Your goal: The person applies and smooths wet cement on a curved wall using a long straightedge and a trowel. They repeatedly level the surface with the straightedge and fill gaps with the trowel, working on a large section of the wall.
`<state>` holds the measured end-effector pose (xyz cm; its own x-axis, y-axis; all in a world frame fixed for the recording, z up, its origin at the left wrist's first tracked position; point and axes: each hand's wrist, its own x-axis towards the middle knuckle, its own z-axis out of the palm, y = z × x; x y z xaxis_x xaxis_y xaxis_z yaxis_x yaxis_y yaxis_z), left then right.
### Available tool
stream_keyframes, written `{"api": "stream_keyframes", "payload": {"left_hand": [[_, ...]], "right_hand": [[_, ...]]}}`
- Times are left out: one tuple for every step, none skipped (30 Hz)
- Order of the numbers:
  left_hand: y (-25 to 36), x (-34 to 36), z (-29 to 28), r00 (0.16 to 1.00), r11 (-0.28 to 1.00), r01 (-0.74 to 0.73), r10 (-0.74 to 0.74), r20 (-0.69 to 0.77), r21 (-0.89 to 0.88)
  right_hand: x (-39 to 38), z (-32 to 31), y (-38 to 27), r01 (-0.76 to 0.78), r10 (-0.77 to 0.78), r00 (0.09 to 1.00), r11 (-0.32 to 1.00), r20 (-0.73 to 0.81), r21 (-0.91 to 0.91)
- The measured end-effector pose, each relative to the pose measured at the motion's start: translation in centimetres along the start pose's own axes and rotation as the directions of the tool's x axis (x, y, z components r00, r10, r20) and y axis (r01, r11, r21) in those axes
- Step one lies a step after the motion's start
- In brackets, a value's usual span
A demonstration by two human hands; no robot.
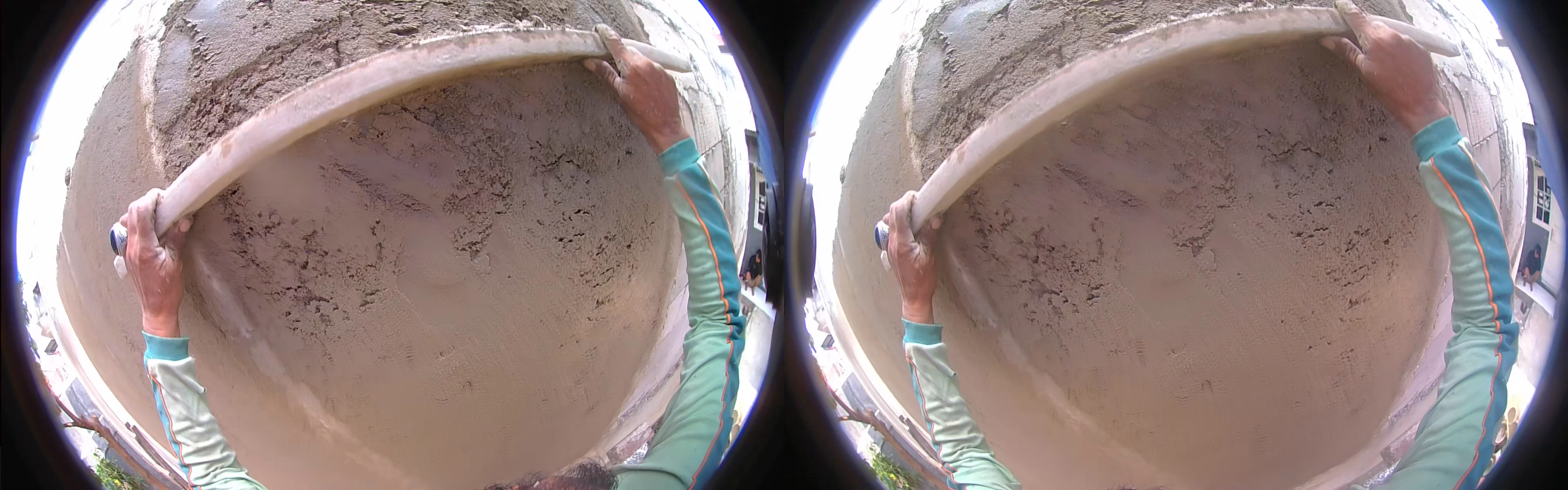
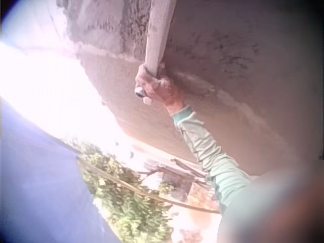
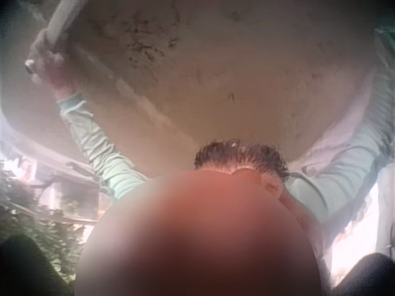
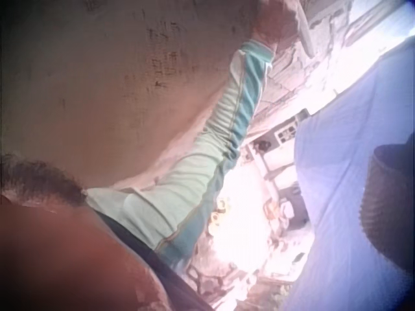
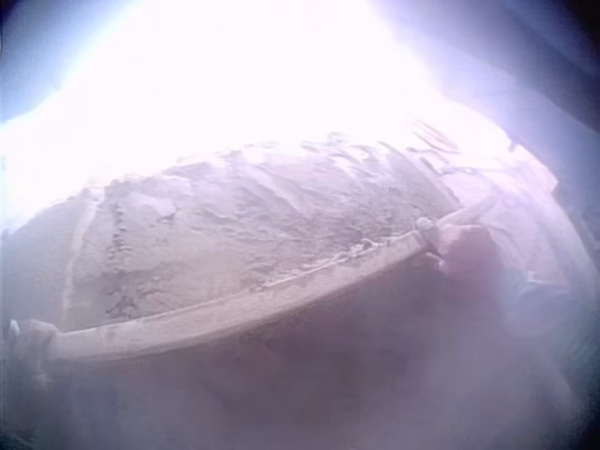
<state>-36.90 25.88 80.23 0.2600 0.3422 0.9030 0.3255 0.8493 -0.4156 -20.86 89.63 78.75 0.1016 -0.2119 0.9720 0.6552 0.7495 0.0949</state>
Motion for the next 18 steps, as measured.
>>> {"api": "stream_keyframes", "payload": {"left_hand": [[0.5, -1.5, -0.3, 0.999, 0.999, -0.038, 0.038, 0.005, -0.014], [1.1, -3.0, -0.6, 0.998, 0.999, -0.045, 0.046, 0.031, -0.019], [1.9, -4.7, -1.0, 0.995, 0.995, -0.092, 0.093, 0.023, -0.044], [2.9, -6.5, -1.2, 0.995, 0.996, -0.077, 0.080, 0.061, -0.052], [4.1, -8.5, -1.6, 0.993, 0.992, -0.102, 0.106, 0.052, -0.077], [5.3, -10.4, -2.0, 0.993, 0.994, -0.072, 0.078, 0.085, -0.078], [6.9, -12.6, -2.6, 0.991, 0.995, -0.070, 0.077, 0.107, -0.070], [8.3, -14.3, -3.5, 0.991, 0.995, -0.078, 0.084, 0.108, -0.059], [8.7, -15.2, -3.8, 0.988, 0.998, -0.032, 0.039, 0.150, -0.048], [9.1, -15.4, -3.9, 0.992, 0.993, -0.084, 0.092, 0.090, -0.086], [8.9, -15.1, -3.9, 0.992, 0.998, -0.027, 0.034, 0.120, -0.062], [8.1, -13.9, -3.3, 0.995, 0.996, -0.036, 0.044, 0.093, -0.079], [6.7, -11.8, -2.5, 0.996, 0.995, -0.058, 0.063, 0.062, -0.079], [5.3, -9.4, -1.6, 0.997, 0.996, -0.057, 0.061, 0.055, -0.075], [3.9, -6.7, -0.6, 0.996, 0.995, -0.094, 0.094, 0.005, 0.019], [2.3, -4.1, -0.2, 0.995, 0.996, -0.082, 0.080, 0.053, 0.040], [0.9, -1.1, 0.6, 0.991, 0.991, -0.130, 0.131, -0.018, 0.043], [-0.1, 1.6, 1.4, 0.982, 0.986, -0.155, 0.161, -0.102, 0.060]], "right_hand": [[-2.4, -1.1, -0.6, -0.048, 0.046, 0.996, 0.999, 0.082, 0.023], [-5.4, -2.7, -1.2, -0.045, 0.038, 0.994, 0.996, 0.099, 0.073], [-8.0, -4.0, -1.7, -0.104, 0.088, 0.979, 0.991, 0.186, 0.083], [-10.5, -5.3, -2.2, -0.076, 0.049, 0.986, 0.983, 0.159, 0.169], [-13.0, -6.8, -2.3, -0.083, 0.054, 0.973, 0.989, 0.223, 0.124], [-15.4, -8.1, -2.6, -0.052, 0.017, 0.972, 0.989, 0.236, 0.141], [-17.6, -9.1, -2.7, -0.004, -0.033, 0.985, 0.978, 0.170, 0.211], [-19.7, -9.7, -2.8, 0.012, -0.053, 0.979, 0.979, 0.197, 0.205], [-20.9, -10.1, -2.7, 0.010, -0.059, 0.973, 0.976, 0.221, 0.216], [-21.7, -9.6, -2.1, 0.075, -0.116, 0.984, 0.959, 0.137, 0.273], [-21.5, -8.7, -1.5, 0.073, -0.107, 0.984, 0.972, 0.141, 0.223], [-21.2, -7.8, -0.8, 0.098, -0.118, 0.988, 0.977, 0.097, 0.191], [-20.1, -6.6, 0.0, 0.082, -0.106, 0.989, 0.973, 0.105, 0.215], [-18.5, -5.6, 1.0, 0.106, -0.135, 0.983, 0.970, 0.121, 0.220], [-16.6, -4.3, 1.5, 0.074, -0.100, 0.985, 0.981, 0.138, 0.180], [-13.8, -3.3, 2.3, 0.131, -0.142, 0.987, 0.982, 0.080, 0.136], [-10.8, -2.5, 2.7, 0.094, -0.107, 0.991, 0.985, 0.081, 0.148], [-7.8, -1.9, 2.8, 0.074, -0.089, 0.994, 0.977, 0.067, 0.199]]}}
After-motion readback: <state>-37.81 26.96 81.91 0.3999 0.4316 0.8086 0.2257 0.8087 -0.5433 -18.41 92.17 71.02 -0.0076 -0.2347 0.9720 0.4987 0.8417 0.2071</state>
